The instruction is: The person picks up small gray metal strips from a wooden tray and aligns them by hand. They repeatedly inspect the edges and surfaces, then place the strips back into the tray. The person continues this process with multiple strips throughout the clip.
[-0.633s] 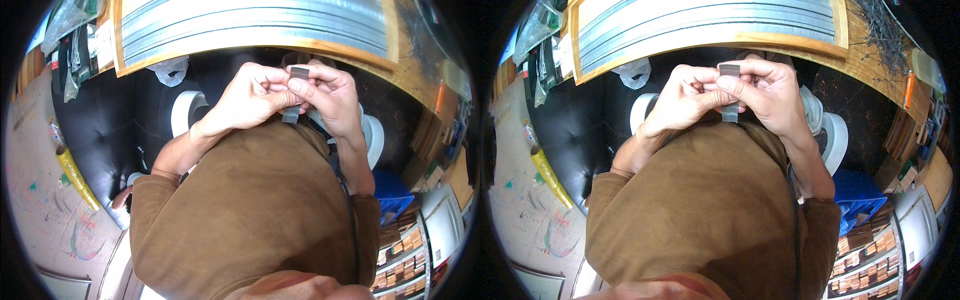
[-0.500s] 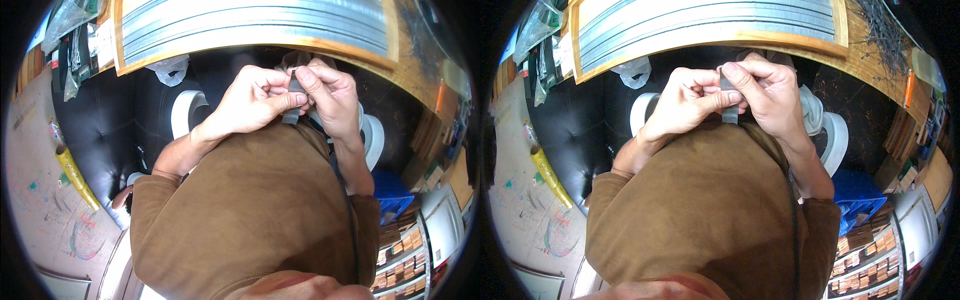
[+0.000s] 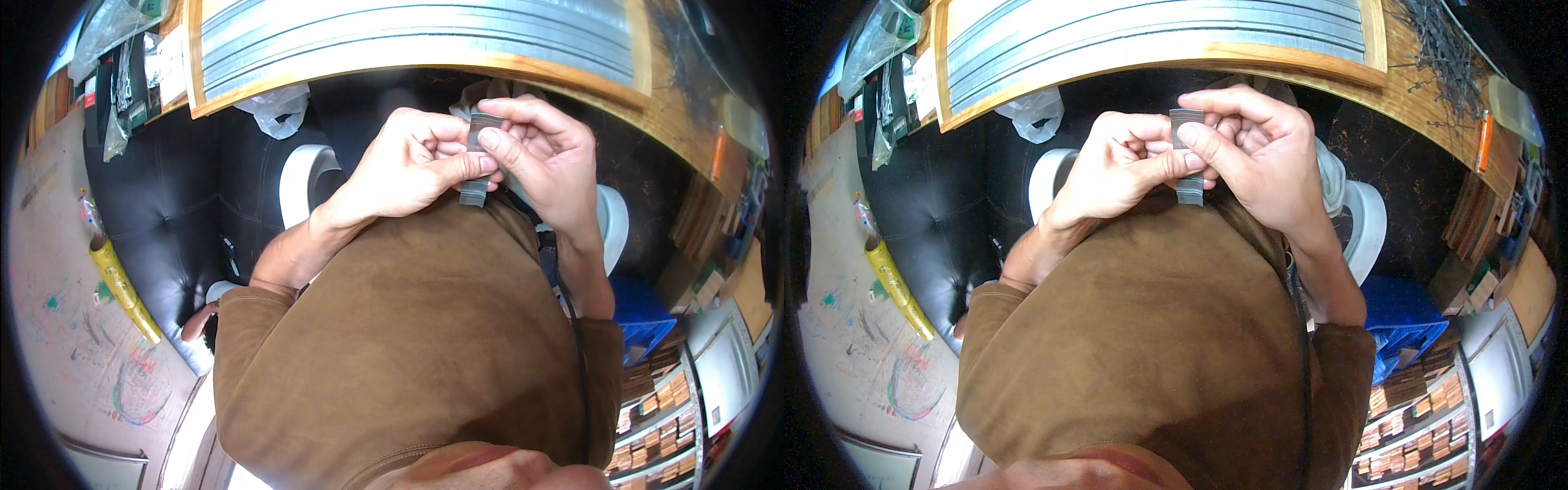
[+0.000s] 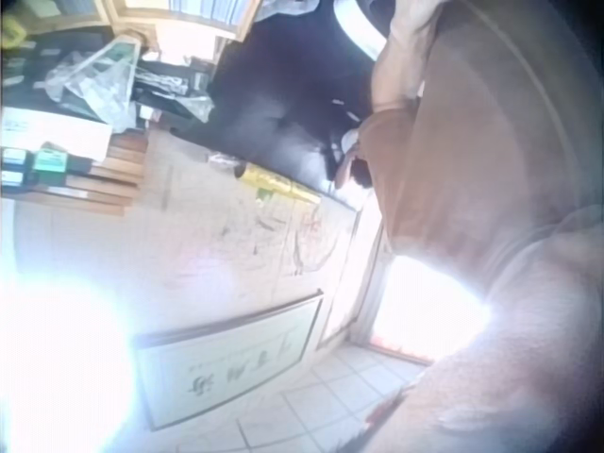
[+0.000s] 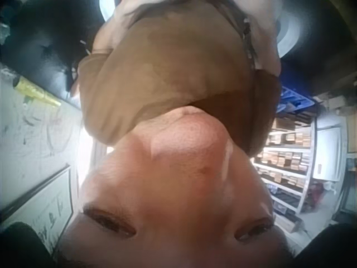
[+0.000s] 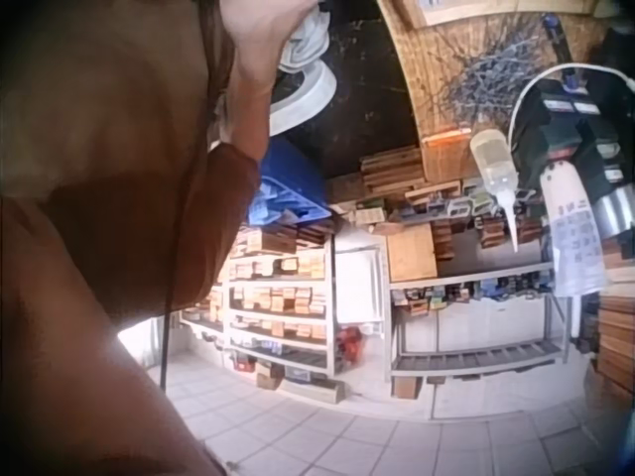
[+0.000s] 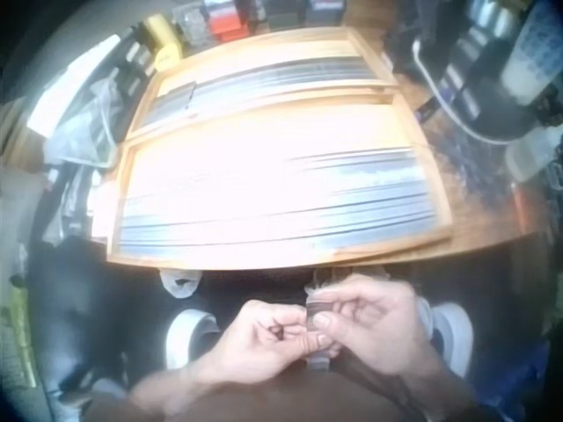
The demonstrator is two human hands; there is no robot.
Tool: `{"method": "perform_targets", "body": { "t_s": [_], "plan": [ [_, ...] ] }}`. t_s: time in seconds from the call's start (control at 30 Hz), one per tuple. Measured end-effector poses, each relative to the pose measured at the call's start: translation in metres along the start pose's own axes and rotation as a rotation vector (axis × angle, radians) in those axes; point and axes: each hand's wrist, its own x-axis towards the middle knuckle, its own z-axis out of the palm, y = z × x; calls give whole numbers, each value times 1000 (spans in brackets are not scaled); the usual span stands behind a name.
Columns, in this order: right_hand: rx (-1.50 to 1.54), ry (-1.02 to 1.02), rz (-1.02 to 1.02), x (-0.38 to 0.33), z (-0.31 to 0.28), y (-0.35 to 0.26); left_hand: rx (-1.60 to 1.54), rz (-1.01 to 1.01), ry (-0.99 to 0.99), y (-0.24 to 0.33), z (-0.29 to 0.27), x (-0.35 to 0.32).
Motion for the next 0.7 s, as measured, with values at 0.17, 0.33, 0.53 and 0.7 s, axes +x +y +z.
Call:
{"method": "perform_targets", "body": {
  "t_s": [0.17, 0.33, 0.53, 0.7],
  "plan": [
    [-74, 29, -42, 0, 0, 0, -40, 15, 1, -4, 1, 1],
    [-58, 35, -48, 0, -1, 4, -52, 45, 2, -5, 2, 1],
    [-29, 43, -13, 0, -1, 3, -22, 31, 4, -2, 3, 1],
    [-21, 39, -20, 1, -2, 4, -30, 42, 9, -3, 3, 2]
  ]
}}
